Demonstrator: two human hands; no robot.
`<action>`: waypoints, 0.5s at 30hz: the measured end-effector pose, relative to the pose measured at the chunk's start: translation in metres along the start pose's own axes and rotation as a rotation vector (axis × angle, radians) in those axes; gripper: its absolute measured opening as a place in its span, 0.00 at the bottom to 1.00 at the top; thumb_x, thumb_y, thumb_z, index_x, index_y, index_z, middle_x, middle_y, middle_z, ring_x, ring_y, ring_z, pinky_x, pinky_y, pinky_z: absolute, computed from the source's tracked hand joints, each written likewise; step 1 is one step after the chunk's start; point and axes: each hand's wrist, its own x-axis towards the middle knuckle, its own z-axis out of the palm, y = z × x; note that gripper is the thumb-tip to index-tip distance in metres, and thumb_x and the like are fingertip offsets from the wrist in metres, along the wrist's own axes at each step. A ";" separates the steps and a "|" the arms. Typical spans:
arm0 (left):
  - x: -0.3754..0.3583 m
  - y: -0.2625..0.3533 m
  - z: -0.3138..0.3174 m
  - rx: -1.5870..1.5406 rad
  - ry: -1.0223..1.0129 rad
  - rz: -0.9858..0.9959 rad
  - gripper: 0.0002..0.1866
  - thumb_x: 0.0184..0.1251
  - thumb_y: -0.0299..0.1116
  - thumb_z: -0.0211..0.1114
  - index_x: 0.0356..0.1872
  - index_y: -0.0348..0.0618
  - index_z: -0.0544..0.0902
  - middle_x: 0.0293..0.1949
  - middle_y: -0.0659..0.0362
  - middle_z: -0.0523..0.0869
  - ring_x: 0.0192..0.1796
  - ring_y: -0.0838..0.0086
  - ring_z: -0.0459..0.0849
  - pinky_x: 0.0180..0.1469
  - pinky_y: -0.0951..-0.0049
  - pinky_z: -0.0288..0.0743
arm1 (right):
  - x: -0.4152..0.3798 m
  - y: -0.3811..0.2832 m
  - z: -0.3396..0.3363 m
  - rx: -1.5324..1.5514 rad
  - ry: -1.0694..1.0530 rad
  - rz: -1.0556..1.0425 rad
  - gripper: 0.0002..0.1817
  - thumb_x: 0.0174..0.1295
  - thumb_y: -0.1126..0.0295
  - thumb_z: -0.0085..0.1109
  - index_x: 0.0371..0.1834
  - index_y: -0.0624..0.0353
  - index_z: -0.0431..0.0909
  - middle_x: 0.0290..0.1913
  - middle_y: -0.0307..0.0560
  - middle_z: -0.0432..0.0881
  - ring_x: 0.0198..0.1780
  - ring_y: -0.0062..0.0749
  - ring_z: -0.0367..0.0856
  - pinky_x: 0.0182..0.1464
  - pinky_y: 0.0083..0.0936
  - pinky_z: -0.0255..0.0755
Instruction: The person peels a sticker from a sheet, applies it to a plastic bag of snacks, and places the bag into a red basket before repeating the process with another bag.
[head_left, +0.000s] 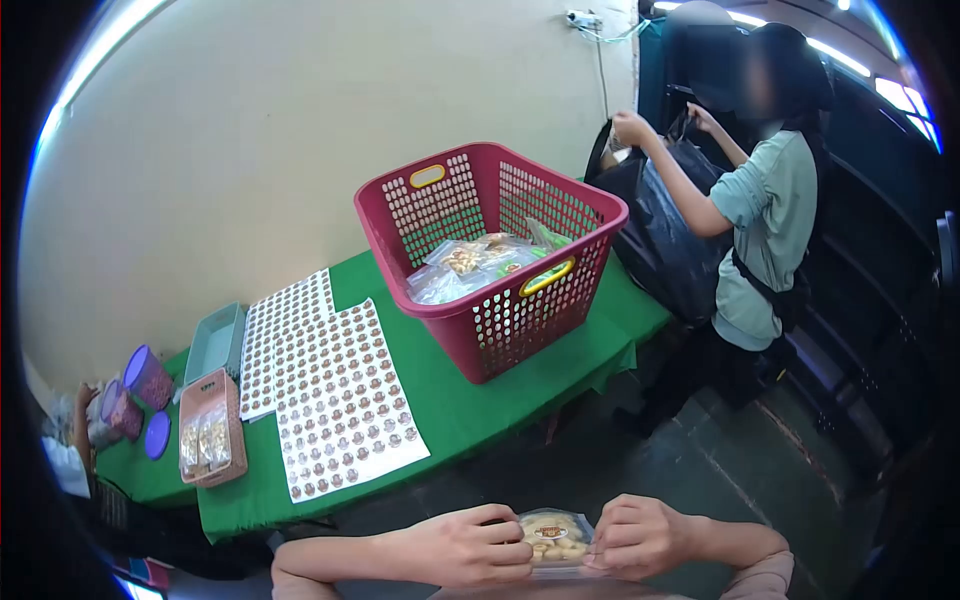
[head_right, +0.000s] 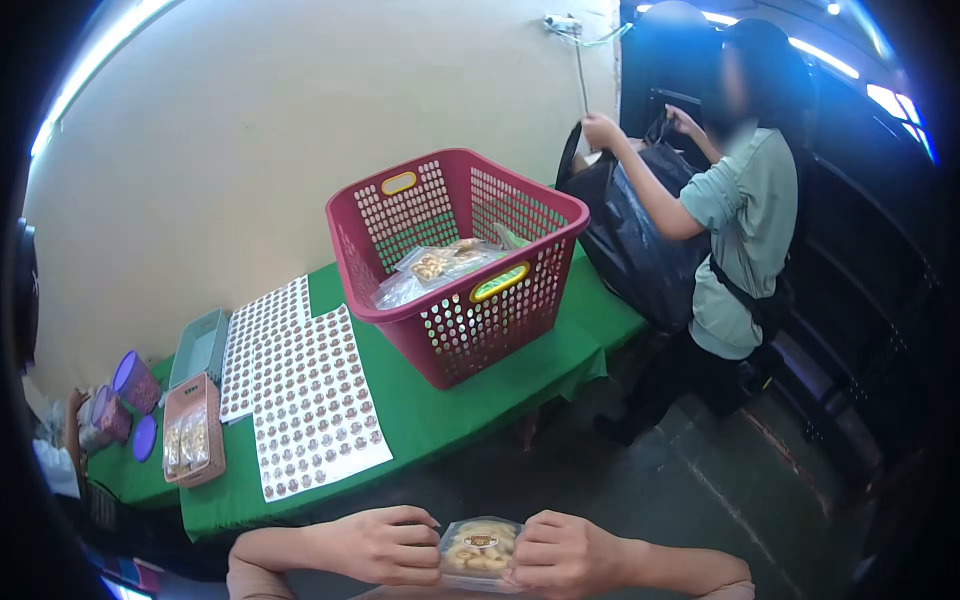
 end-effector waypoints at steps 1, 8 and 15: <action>0.005 -0.001 -0.005 0.022 -0.032 -0.015 0.05 0.47 0.32 0.55 0.27 0.46 0.72 0.26 0.63 0.68 0.35 0.75 0.72 0.49 0.72 0.67 | -0.001 0.003 -0.005 0.010 -0.009 -0.013 0.05 0.43 0.73 0.64 0.21 0.56 0.76 0.23 0.32 0.73 0.30 0.22 0.74 0.34 0.21 0.68; 0.023 -0.029 -0.028 0.108 -0.075 -0.038 0.05 0.50 0.32 0.55 0.27 0.45 0.72 0.26 0.63 0.68 0.34 0.76 0.72 0.48 0.72 0.67 | 0.010 0.037 -0.035 -0.107 -0.002 -0.123 0.06 0.43 0.73 0.63 0.19 0.56 0.73 0.22 0.33 0.71 0.29 0.22 0.74 0.34 0.20 0.69; 0.030 -0.098 -0.020 0.025 0.005 0.069 0.04 0.53 0.31 0.55 0.23 0.45 0.71 0.25 0.63 0.69 0.33 0.76 0.73 0.46 0.70 0.69 | 0.015 0.077 -0.048 0.003 -0.076 -0.058 0.16 0.48 0.68 0.59 0.39 0.61 0.72 0.39 0.53 0.73 0.37 0.44 0.73 0.40 0.35 0.66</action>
